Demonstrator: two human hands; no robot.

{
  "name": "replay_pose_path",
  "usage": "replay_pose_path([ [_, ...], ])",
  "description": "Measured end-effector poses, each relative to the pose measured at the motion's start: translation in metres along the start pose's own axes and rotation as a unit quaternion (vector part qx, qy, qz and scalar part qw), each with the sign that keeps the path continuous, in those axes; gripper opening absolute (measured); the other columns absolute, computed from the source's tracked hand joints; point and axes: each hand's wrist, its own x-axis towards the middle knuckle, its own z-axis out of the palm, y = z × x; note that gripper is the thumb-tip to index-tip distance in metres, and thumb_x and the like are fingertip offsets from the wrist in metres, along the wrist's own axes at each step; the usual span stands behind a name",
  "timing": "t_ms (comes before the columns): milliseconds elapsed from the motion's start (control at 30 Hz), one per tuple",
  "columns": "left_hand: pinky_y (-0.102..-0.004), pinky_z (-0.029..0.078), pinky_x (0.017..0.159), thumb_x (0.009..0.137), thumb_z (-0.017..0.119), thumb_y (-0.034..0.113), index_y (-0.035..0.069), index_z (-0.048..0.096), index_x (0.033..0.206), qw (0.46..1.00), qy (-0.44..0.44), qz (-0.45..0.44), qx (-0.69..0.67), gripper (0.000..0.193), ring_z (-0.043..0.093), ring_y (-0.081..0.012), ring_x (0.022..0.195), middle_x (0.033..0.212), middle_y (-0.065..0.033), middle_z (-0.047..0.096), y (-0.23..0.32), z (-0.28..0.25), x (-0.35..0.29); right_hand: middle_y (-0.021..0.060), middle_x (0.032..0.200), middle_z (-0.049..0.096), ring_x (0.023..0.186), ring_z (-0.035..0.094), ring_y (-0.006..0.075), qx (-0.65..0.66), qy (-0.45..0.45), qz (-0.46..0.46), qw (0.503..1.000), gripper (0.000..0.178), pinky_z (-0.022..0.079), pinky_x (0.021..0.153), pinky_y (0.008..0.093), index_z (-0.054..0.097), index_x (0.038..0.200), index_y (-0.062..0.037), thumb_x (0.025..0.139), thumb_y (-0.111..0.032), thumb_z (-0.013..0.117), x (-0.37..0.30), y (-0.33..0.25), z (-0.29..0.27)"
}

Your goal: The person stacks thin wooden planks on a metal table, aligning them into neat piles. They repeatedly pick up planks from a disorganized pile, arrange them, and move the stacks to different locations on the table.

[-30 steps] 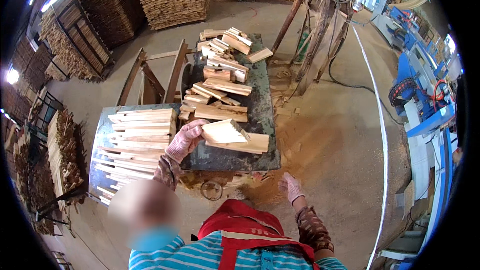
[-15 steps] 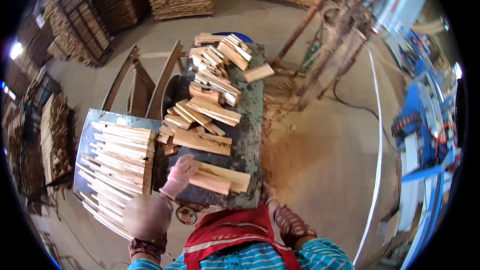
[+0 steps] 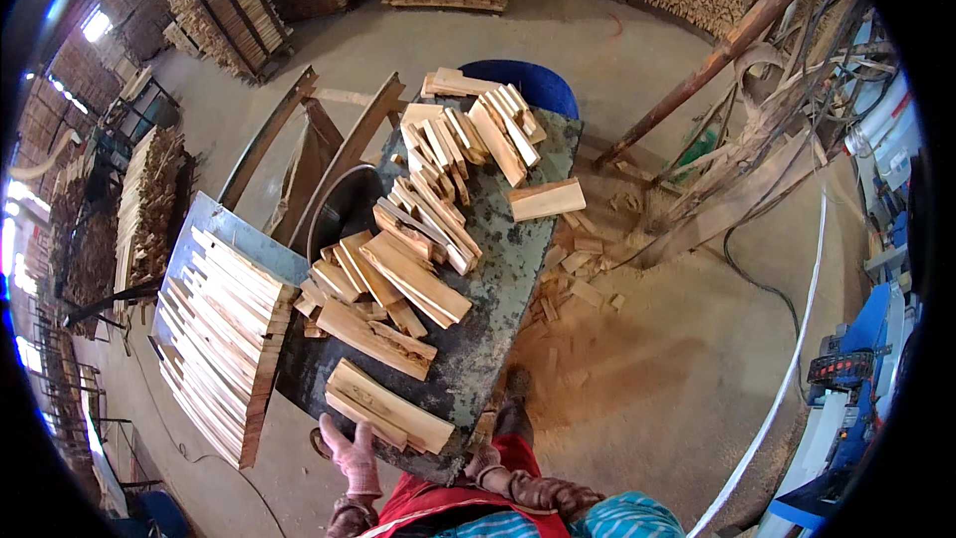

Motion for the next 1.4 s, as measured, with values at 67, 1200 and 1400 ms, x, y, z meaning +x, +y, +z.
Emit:
replay_pose_path([
  [67,-0.0369,0.031,0.117,0.085,0.078,0.026,0.004,0.021,0.16,0.995,-0.022,-0.027,-0.095,0.096,0.041,-0.0305,0.142,0.158,-0.0223,0.038,0.007,0.009,-0.025,0.0141,0.114,0.071,0.119,0.063,0.0323,-0.093,0.012,-0.058,0.994,0.061,0.045,0.101,0.0502,0.057,0.136,-0.0145,0.094,-0.058,0.052,-0.001,-0.002,-0.007],
  [1200,-0.0343,0.056,0.08,0.071,0.066,-0.004,0.014,0.015,0.162,0.913,0.116,-0.258,-0.295,0.106,0.063,-0.0249,0.098,0.134,-0.0165,0.056,0.122,0.056,-0.028,0.0218,0.136,0.059,0.109,0.064,0.0348,0.008,0.566,-0.171,0.806,0.06,0.05,0.1,0.0373,0.049,0.142,-0.0012,0.093,-0.031,0.068,0.097,-0.022,-0.701],
  [1400,-0.0357,0.054,0.092,0.066,0.067,0.002,0.011,0.021,0.16,0.92,0.137,-0.223,-0.293,0.105,0.061,-0.0281,0.111,0.135,-0.0169,0.056,0.09,0.071,-0.028,0.0138,0.113,0.068,0.098,0.068,0.0284,-0.059,0.441,-0.271,0.854,0.057,0.057,0.076,0.0386,0.055,0.132,-0.0112,0.091,-0.049,0.066,0.103,-0.113,-0.657],
])
